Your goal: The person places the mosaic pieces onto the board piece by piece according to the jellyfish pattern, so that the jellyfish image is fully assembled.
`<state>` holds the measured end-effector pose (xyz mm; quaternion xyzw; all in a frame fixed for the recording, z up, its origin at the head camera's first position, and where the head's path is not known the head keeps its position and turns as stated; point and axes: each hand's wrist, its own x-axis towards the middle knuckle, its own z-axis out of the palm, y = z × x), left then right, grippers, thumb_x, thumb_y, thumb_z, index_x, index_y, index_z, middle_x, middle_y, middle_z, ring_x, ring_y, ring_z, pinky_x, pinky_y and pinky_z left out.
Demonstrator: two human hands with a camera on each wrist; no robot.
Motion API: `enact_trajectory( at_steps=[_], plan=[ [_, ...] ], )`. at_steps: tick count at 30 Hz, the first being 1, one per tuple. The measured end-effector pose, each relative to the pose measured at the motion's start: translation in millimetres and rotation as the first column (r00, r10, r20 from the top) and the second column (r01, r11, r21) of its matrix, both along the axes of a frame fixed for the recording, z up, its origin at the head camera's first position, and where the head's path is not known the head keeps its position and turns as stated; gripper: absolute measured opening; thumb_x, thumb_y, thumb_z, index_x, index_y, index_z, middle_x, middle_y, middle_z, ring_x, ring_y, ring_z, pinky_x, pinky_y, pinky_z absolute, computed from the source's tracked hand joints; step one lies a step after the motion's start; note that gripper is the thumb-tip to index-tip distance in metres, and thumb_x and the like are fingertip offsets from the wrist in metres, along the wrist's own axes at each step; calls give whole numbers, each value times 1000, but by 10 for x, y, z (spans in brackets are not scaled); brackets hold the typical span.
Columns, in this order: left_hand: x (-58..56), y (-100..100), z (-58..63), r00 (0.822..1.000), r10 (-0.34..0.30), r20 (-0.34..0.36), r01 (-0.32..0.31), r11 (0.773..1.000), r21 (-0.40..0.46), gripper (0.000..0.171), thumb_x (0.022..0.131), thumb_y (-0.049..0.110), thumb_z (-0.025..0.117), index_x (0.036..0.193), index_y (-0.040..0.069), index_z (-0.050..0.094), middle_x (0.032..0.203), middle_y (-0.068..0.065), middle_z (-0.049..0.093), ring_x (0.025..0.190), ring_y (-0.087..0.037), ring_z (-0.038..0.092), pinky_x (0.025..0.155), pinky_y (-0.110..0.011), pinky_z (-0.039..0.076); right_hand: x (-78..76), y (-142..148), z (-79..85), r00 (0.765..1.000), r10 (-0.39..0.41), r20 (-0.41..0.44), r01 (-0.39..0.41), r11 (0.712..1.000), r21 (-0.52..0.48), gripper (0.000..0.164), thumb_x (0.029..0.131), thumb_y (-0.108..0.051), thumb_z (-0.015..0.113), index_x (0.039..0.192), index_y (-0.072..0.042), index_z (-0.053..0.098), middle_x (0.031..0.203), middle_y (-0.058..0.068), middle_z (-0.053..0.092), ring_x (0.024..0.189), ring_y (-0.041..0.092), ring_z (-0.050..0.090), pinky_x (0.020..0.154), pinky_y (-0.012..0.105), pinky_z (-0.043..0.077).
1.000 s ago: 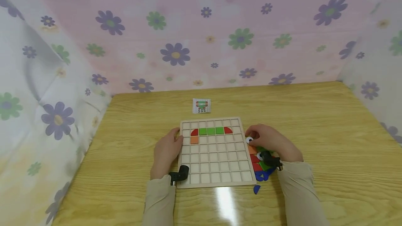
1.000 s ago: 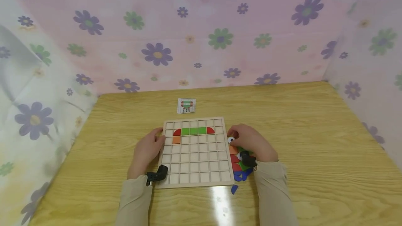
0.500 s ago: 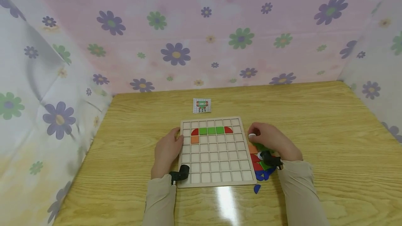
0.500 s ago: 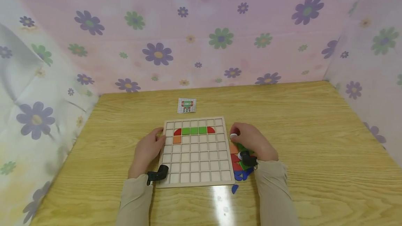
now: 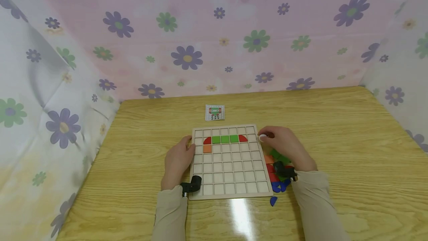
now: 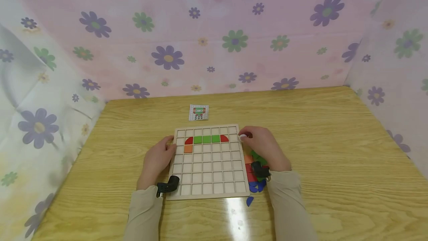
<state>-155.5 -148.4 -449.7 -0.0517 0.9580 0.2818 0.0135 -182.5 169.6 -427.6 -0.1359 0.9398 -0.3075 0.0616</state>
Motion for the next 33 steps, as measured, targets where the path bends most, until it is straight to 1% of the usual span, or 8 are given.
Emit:
enact_trajectory(
  at_steps=[3,5,11,14,17,25,29,33],
  plan=[
    [5,-4,9,1000,-1,2,1,1000,1,41,90,31,48,128,17,50,61,1,47,50,-16,41,44,-29,29,-1,-85,-6,1000,7,-6,-7,1000,-11,19,87,-24,57,102,-16,65,98,1,62,86,19,55,76,39,43],
    [10,-6,21,1000,2,4,-2,1000,4,41,90,32,48,128,18,50,61,1,47,50,-16,41,44,-29,29,-5,-149,-14,1000,16,-6,-16,1000,-23,19,88,-23,57,104,-17,64,98,1,62,85,18,55,74,37,44],
    [8,-9,30,1000,-1,6,0,1000,17,40,90,31,47,128,18,50,61,2,47,49,-16,40,44,-29,28,-9,-304,-34,999,44,9,-44,999,-23,23,87,-17,56,108,-21,64,99,0,62,79,16,53,64,30,42],
    [9,-9,37,1000,-1,13,1,1000,19,41,90,31,47,128,18,49,61,2,47,49,-16,39,44,-29,28,-3,-357,-24,998,55,25,-54,998,-26,24,86,-15,56,107,-21,65,97,-1,62,79,15,53,64,30,43],
    [15,-4,50,1000,4,15,-4,1000,18,41,90,32,47,128,18,50,62,2,47,49,-16,40,44,-29,28,10,-413,-6,998,50,33,-49,998,-41,23,85,-15,57,106,-22,65,96,-2,61,80,14,55,68,31,44],
    [10,2,40,1000,17,18,-17,1000,22,40,89,33,47,127,19,50,62,2,47,50,-16,41,45,-29,29,7,-567,-22,997,78,-15,-79,997,-16,19,86,-20,59,103,-17,66,97,-2,64,86,16,56,76,35,45],
    [7,-5,26,1000,21,21,-21,1000,22,40,89,34,47,127,20,51,63,3,48,52,-16,42,47,-29,31,-2,-654,-30,997,81,-5,-81,996,-35,16,85,-19,60,99,-17,65,95,-2,62,86,15,55,76,35,45],
    [1,-7,22,1000,22,16,-22,1000,16,40,89,34,47,126,20,51,66,3,50,57,-16,45,50,-30,33,-29,-758,-47,995,100,0,-100,994,-52,14,84,-18,60,97,-17,64,91,-4,60,81,13,53,72,32,44]
  ],
)
